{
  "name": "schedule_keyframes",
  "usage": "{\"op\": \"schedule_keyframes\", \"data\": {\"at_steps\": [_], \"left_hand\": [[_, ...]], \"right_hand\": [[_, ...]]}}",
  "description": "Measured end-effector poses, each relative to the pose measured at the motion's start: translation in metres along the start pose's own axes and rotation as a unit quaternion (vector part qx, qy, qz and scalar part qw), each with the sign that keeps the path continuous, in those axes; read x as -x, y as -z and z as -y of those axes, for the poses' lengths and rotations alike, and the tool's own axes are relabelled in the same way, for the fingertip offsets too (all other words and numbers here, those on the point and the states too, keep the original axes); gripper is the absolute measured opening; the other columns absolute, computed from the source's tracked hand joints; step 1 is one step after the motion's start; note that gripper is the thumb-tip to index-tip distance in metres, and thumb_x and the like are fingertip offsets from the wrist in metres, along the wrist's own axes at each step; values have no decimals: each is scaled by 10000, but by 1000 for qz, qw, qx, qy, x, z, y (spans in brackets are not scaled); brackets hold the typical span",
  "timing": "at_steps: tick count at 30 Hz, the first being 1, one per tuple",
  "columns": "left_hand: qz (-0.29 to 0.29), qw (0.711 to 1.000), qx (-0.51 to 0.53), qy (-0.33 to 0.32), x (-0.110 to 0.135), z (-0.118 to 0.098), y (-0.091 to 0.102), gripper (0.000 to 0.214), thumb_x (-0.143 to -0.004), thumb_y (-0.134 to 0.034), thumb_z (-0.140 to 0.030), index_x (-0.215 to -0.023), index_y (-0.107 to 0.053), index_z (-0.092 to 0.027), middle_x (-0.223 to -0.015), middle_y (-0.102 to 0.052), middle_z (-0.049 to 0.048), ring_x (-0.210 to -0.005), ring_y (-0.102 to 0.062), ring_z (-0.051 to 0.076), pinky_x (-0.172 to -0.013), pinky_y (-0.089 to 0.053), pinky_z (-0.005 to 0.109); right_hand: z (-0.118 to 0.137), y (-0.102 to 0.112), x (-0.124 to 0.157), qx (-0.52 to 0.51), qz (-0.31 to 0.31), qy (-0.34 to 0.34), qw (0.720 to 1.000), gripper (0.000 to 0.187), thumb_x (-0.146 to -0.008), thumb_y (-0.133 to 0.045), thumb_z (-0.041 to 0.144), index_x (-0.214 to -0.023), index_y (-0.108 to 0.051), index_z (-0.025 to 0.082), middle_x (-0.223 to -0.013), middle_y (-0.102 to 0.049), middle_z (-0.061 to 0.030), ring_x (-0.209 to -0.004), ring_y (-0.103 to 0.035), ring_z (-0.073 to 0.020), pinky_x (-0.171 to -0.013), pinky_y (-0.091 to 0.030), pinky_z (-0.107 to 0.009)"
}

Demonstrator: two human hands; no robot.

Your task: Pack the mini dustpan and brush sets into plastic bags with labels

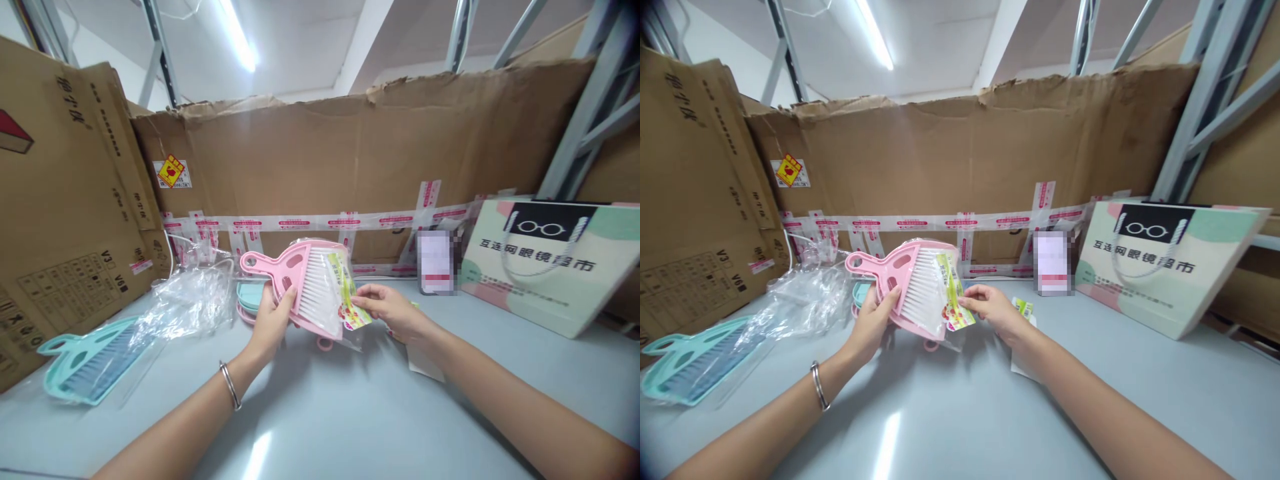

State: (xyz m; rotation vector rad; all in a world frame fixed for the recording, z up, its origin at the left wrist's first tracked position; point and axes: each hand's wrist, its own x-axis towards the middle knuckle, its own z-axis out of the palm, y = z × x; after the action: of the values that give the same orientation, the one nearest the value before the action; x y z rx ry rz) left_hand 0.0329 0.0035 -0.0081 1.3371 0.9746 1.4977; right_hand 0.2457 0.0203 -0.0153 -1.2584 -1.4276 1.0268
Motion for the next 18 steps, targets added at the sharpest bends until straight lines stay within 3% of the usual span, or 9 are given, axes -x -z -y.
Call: {"op": "schedule_keyframes", "data": {"at_steps": [4, 7, 9, 11, 14, 18], "left_hand": [[-22, 997, -37, -60, -2, 7, 4, 364, -788, -561, -407, -1081, -484, -204, -1065, -590, 45, -969, -565, 155, -841, -472, 285], [-33, 997, -42, -52, -1, 10, 5, 379, -791, -556, -412, -1092, -473, -197, -1013, -601, 44, -921, -578, 154, -794, -488, 277], [-32, 999, -16, -34, 0, 11, 4, 419, -770, -580, -420, -1103, -472, -189, -994, -612, 52, -878, -595, 164, -717, -510, 272], [-25, 999, 15, -19, 2, 12, 1, 458, -750, -604, -417, -1127, -468, -194, -1029, -615, 61, -881, -604, 174, -686, -521, 272], [5, 999, 52, 0, 7, 10, -4, 467, -747, -618, -393, -1155, -458, -231, -1117, -600, 56, -944, -601, 173, -739, -523, 276], [85, 994, 55, 29, 13, -1, -3, 517, -714, -664, -349, -1175, -460, -236, -1120, -611, 69, -925, -617, 185, -746, -532, 296]], "right_hand": [[-6, 41, -10, 156, -79, 0, 985, 151, -540, -654, 317, -573, -567, 199, -573, -560, 4, -543, -496, -141, -530, -370, -277], [0, 57, -9, 209, -184, 48, 959, 112, -513, -664, 249, -568, -574, 211, -647, -561, -12, -707, -542, -197, -677, -411, -329], [8, 50, -2, 176, -236, 111, 949, 139, -579, -650, 307, -668, -600, 213, -744, -583, -26, -791, -545, -205, -736, -413, -342], [16, 32, 7, 112, -194, 135, 965, 212, -653, -620, 400, -735, -612, 205, -775, -611, -32, -766, -557, -189, -716, -428, -329], [21, 2, 19, 1, -37, 77, 996, 293, -639, -654, 461, -749, -628, 190, -752, -646, -23, -715, -578, -167, -671, -444, -295], [12, -13, 22, -144, 25, 29, 989, 334, -590, -719, 449, -765, -629, 179, -743, -661, -15, -677, -586, -146, -649, -455, -275]]}}
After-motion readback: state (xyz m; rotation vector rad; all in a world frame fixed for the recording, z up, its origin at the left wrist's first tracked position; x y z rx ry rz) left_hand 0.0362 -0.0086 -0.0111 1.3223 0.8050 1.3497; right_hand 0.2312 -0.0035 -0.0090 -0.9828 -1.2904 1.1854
